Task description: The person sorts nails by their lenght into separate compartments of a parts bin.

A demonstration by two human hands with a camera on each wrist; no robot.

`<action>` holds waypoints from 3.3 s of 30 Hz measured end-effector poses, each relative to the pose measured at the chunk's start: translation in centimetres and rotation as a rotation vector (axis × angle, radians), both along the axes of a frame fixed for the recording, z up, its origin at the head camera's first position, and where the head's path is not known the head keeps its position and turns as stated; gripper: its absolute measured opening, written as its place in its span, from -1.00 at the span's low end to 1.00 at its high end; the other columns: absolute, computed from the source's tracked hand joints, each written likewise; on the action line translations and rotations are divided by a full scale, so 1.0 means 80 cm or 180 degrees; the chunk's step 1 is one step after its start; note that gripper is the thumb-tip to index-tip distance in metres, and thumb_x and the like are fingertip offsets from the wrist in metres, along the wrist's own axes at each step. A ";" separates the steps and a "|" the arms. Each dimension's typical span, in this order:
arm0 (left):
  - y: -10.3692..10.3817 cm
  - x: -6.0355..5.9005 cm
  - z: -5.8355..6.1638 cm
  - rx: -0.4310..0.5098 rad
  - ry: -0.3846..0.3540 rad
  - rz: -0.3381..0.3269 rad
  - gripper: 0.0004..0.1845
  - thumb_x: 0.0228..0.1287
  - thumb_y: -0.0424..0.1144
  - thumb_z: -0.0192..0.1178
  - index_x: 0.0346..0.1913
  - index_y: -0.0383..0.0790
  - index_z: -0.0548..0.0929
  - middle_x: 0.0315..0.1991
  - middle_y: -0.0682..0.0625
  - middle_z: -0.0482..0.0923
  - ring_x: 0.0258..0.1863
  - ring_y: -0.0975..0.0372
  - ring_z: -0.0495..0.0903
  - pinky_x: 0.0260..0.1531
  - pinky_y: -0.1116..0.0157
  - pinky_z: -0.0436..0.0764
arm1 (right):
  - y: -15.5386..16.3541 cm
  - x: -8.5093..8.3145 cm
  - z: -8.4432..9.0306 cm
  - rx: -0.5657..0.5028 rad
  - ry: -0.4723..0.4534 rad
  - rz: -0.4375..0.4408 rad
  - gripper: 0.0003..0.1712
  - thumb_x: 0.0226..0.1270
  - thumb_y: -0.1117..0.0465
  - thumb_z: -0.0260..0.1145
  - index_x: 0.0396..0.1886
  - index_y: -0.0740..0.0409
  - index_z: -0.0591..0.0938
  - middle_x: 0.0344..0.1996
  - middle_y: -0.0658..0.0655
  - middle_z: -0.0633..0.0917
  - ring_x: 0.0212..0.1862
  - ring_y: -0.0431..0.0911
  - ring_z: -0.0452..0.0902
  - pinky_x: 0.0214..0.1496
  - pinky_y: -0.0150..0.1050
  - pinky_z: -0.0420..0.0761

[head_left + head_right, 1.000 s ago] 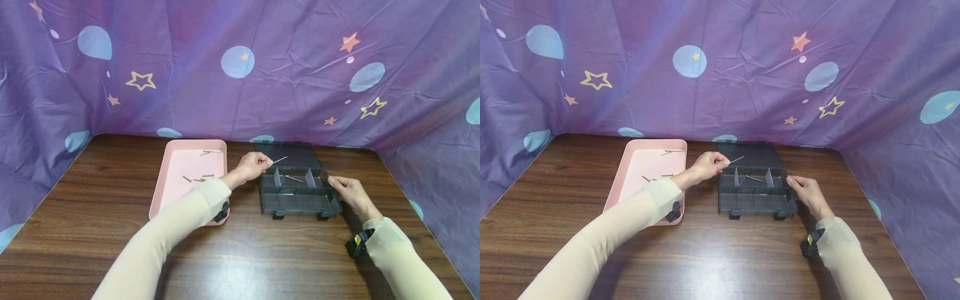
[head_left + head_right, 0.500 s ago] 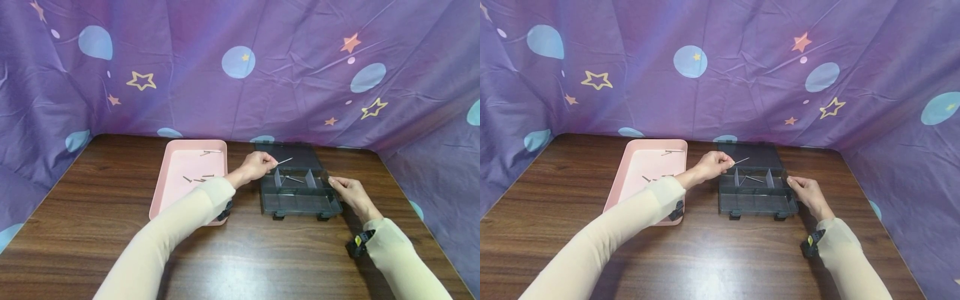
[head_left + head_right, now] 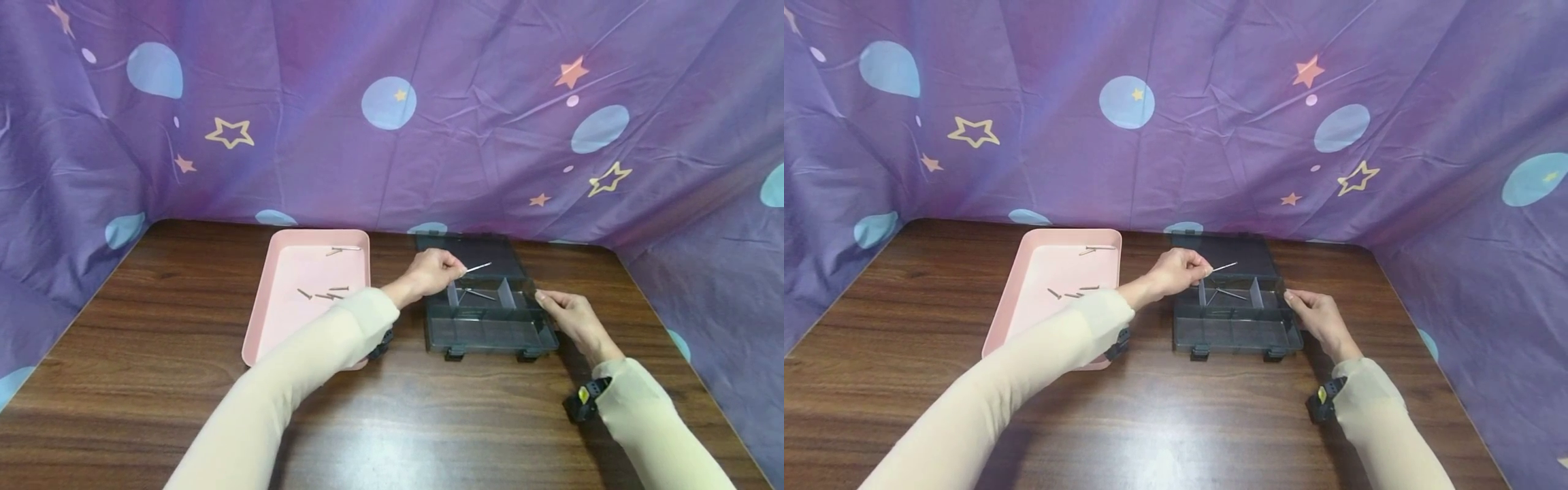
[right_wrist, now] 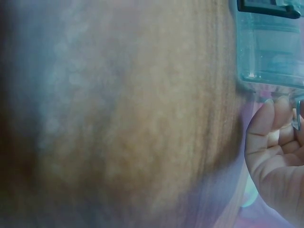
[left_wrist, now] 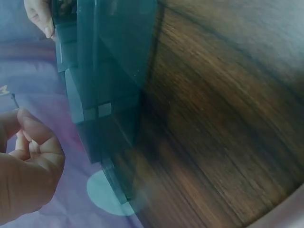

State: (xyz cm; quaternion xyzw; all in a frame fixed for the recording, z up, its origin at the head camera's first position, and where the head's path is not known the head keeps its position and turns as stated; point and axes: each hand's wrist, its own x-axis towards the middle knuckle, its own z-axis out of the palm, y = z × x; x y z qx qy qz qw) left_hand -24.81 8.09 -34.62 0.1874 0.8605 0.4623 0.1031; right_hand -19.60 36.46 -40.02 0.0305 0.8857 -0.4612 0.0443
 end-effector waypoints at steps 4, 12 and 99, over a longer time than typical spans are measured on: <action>0.006 0.001 -0.001 -0.0048 -0.0029 -0.0016 -0.80 0.31 -0.19 0.16 -0.17 -0.20 0.73 -0.30 -0.06 0.72 -0.45 0.31 0.61 -0.51 0.53 0.43 | 0.000 0.000 -0.001 -0.0014 -0.0004 -0.0011 -0.34 0.48 -0.02 -0.03 0.27 0.47 0.32 0.22 0.43 0.36 -0.22 -0.60 0.41 -0.25 -0.51 0.54; 0.017 0.004 -0.006 -0.0108 -0.0118 -0.0006 -0.82 0.30 -0.18 0.17 -0.22 -0.15 0.74 -0.27 -0.02 0.72 -0.37 0.26 0.67 -0.54 0.50 0.47 | 0.001 -0.001 -0.002 -0.0164 0.0050 -0.0019 -0.35 0.46 0.01 0.02 0.24 0.52 0.33 -0.05 -0.03 0.62 -0.25 -0.52 0.48 -0.26 -0.48 0.57; -0.138 -0.021 -0.017 0.0535 -0.0323 0.0924 -0.77 0.22 -0.20 0.25 -0.14 -0.27 0.67 -0.29 -0.15 0.67 -0.39 0.23 0.59 -0.38 0.50 0.48 | 0.000 -0.001 -0.003 -0.0265 0.0068 -0.0042 -0.34 0.46 0.02 0.02 0.23 0.56 0.31 -0.22 -0.28 0.62 -0.29 -0.53 0.49 -0.28 -0.50 0.57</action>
